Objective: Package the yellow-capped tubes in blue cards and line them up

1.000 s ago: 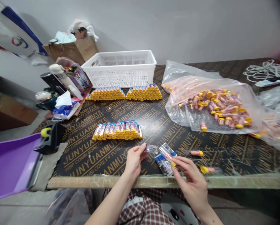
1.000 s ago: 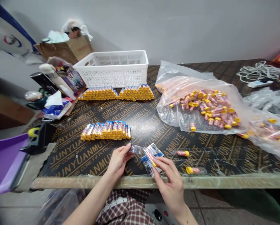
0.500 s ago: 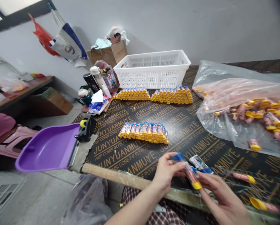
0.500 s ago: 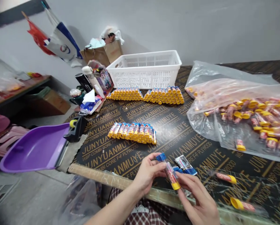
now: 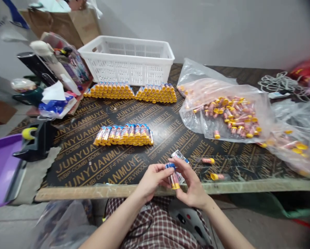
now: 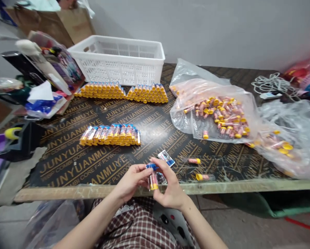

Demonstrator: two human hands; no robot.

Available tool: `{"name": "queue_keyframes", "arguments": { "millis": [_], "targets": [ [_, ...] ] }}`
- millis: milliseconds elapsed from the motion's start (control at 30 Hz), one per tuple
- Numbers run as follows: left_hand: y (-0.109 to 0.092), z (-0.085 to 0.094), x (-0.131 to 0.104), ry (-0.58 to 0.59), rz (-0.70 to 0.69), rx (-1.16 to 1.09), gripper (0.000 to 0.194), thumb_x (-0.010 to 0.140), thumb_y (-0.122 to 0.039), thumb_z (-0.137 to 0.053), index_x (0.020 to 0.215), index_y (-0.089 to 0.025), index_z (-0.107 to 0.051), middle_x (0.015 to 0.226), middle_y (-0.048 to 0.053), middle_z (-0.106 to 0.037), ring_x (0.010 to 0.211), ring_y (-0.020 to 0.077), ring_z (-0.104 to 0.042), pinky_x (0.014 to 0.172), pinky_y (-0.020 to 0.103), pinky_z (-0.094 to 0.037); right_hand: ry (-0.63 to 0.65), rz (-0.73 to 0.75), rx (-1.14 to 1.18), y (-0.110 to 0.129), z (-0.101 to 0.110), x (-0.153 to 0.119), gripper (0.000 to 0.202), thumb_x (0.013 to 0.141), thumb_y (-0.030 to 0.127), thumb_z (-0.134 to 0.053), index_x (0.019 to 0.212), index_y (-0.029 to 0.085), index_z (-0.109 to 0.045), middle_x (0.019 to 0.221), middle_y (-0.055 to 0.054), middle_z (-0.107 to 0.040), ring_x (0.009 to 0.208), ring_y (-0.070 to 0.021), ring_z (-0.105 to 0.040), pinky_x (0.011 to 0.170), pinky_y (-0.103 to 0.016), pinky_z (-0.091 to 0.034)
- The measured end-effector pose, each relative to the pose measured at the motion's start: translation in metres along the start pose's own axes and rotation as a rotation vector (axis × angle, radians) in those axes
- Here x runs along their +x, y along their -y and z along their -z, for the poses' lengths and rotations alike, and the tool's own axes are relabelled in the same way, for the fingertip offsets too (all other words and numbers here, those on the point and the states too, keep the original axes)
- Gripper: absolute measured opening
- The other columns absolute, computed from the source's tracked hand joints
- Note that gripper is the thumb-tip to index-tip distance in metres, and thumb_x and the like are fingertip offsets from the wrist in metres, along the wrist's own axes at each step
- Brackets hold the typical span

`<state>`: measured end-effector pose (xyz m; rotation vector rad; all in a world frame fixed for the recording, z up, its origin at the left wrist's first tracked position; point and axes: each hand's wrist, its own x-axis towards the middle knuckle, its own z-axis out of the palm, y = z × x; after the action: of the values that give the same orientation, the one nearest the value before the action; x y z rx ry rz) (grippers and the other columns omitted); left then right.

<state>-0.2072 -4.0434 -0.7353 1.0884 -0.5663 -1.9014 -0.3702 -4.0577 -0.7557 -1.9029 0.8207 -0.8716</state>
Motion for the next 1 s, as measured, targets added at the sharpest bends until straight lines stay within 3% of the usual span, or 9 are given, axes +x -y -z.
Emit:
{"name": "queue_keyframes", "arguments": {
  "millis": [300, 467, 567, 733, 800, 867, 1000],
  "targets": [
    [-0.002, -0.012, -0.004, -0.026, 0.002, 0.008, 0.037, 0.062, -0.043, -0.076, 0.076, -0.01, -0.068, 0.065, 0.004, -0.065, 0.052, 0.0095, -0.057, 0.049, 0.018, -0.044, -0.043, 0.026, 0.095, 0.004, 0.002, -0.003, 0.085, 0.058, 0.005, -0.05, 0.138, 0.026, -0.027, 0.136, -0.009, -0.043, 0.123, -0.0271, -0.046, 0.103, -0.043, -0.041],
    [-0.004, -0.008, -0.003, -0.048, -0.023, 0.04, 0.034, 0.065, -0.042, -0.074, 0.076, -0.011, -0.067, 0.067, 0.004, -0.066, 0.054, 0.0102, -0.058, 0.051, 0.02, -0.045, -0.016, 0.023, 0.117, 0.007, 0.004, -0.001, 0.085, 0.064, 0.008, -0.054, 0.14, 0.027, -0.022, 0.141, -0.009, -0.037, 0.125, -0.0269, -0.044, 0.104, -0.044, -0.04],
    [-0.032, 0.018, -0.004, -0.175, -0.158, 0.182, 0.031, 0.065, -0.042, -0.072, 0.068, -0.012, -0.066, 0.063, 0.004, -0.067, 0.052, 0.0108, -0.058, 0.051, 0.02, -0.045, -0.034, -0.035, 0.058, 0.004, 0.019, -0.003, 0.083, 0.072, 0.017, -0.059, 0.143, 0.028, -0.016, 0.148, -0.009, -0.026, 0.127, -0.028, -0.041, 0.106, -0.048, -0.037],
    [-0.114, 0.091, -0.009, -0.746, -0.535, 0.639, 0.033, 0.058, -0.044, -0.075, 0.066, -0.013, -0.065, 0.053, 0.0, -0.062, 0.044, 0.0098, -0.05, 0.046, 0.021, -0.039, -0.243, -0.148, -0.066, -0.025, 0.053, -0.013, 0.075, 0.077, 0.031, -0.061, 0.142, 0.031, -0.021, 0.145, -0.009, -0.032, 0.123, -0.0302, -0.045, 0.104, -0.053, -0.037],
    [-0.138, 0.113, -0.006, -0.885, -0.532, 0.849, 0.036, 0.057, -0.048, -0.074, 0.065, -0.013, -0.067, 0.048, 0.0, -0.06, 0.044, 0.0116, -0.05, 0.047, 0.022, -0.037, -0.271, -0.183, -0.123, -0.034, 0.058, -0.017, 0.074, 0.076, 0.036, -0.063, 0.14, 0.03, -0.026, 0.14, -0.01, -0.039, 0.118, -0.0308, -0.05, 0.101, -0.053, -0.04],
    [-0.15, 0.126, 0.004, -0.928, -0.468, 1.067, 0.038, 0.058, -0.052, -0.071, 0.062, -0.014, -0.068, 0.047, 0.002, -0.06, 0.049, 0.0151, -0.054, 0.049, 0.024, -0.038, -0.265, -0.198, -0.183, -0.036, 0.058, -0.019, 0.072, 0.076, 0.039, -0.063, 0.14, 0.029, -0.029, 0.136, -0.011, -0.044, 0.115, -0.0304, -0.052, 0.1, -0.052, -0.041],
    [-0.156, 0.13, 0.02, -0.942, -0.377, 1.333, 0.038, 0.061, -0.054, -0.068, 0.059, -0.016, -0.07, 0.058, 0.009, -0.067, 0.061, 0.0212, -0.061, 0.057, 0.026, -0.039, -0.233, -0.161, -0.27, -0.029, 0.055, -0.02, 0.065, 0.08, 0.037, -0.06, 0.138, 0.03, -0.031, 0.14, -0.009, -0.039, 0.121, -0.0293, -0.047, 0.103, -0.051, -0.039]
  ]
}}
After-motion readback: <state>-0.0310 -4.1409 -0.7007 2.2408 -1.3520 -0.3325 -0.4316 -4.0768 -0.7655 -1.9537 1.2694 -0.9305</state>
